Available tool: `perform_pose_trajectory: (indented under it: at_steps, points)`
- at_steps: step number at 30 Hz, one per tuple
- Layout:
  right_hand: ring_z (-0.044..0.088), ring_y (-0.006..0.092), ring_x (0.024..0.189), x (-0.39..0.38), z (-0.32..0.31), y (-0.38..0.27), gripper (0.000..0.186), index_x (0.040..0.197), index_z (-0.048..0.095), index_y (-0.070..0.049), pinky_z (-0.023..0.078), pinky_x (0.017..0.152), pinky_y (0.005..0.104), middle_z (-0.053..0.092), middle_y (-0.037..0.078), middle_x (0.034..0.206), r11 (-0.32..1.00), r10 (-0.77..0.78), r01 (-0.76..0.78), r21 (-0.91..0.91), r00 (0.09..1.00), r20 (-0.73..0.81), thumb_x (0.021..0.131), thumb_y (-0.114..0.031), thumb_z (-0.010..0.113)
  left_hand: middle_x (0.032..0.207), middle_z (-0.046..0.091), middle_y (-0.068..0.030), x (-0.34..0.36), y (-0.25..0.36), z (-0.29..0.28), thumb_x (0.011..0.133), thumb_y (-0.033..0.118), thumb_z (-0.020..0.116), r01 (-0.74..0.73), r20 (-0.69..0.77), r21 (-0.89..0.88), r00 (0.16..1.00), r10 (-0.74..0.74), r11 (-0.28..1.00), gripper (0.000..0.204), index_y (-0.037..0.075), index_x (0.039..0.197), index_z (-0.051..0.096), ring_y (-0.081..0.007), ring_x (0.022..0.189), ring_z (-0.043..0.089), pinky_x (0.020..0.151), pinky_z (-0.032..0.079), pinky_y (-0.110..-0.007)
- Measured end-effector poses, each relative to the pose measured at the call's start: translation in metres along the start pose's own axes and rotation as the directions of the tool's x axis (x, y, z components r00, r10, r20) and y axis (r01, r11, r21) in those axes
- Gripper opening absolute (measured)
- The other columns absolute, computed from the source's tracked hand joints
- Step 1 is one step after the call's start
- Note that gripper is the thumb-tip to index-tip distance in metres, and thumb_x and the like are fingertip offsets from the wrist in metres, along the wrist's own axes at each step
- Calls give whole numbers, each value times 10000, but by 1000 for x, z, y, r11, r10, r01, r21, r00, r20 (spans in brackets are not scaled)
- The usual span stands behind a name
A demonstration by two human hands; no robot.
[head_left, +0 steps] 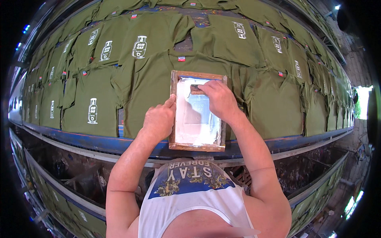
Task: The person uses a squeegee to press white ink through a screen-printing frame onto a green t-shirt. The person repeatedly wipes the squeegee and repositions the frame over the shirt while maintaining consistent pressure and motion.
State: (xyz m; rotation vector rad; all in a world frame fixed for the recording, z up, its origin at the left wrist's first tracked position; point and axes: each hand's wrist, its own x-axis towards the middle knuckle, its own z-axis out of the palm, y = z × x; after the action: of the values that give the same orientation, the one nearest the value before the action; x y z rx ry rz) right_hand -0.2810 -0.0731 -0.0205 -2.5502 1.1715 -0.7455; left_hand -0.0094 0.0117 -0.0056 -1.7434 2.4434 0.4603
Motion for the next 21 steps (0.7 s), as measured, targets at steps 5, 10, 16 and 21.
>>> perform_pose_trajectory:
  at_steps: [5, 10, 16, 21]
  points:
    - [767, 383, 1075, -16, -1, -6, 379, 1227, 827, -26, 629, 973, 488, 808, 159, 1132, 999, 13, -18, 40, 995, 102, 876, 62, 711, 1763, 564, -94, 1, -1, 0, 783, 145, 996, 4, 13, 1, 1000, -4, 1000, 802, 49, 1505, 659, -347, 1203, 796, 986, 651, -520]
    - [767, 358, 1050, -68, -4, -53, 394, 1229, 833, -38, 626, 951, 484, 798, 140, 1114, 996, -31, 23, 91, 995, 91, 862, 52, 723, 1766, 559, -98, 3, -1, 0, 786, 170, 1006, -5, 8, 23, 1000, 4, 1000, 798, 45, 1492, 654, -346, 1229, 796, 1005, 652, -517]
    - [732, 372, 1094, -121, -7, -112, 390, 1228, 811, -26, 608, 972, 494, 757, 149, 1185, 989, 24, -44, 139, 989, 143, 849, 17, 736, 1777, 548, -108, 5, -4, -2, 810, 216, 1009, -39, 27, 53, 999, 37, 998, 805, 39, 1506, 646, -343, 1277, 791, 1039, 648, -513]
    - [730, 395, 1125, -111, -13, -106, 396, 1231, 807, 3, 604, 1001, 492, 781, 184, 1165, 982, 47, -71, 177, 989, 138, 851, 77, 724, 1784, 542, -115, 4, -7, -7, 816, 236, 1009, -60, 31, 39, 998, 58, 997, 792, 32, 1495, 656, -347, 1283, 790, 1053, 643, -514]
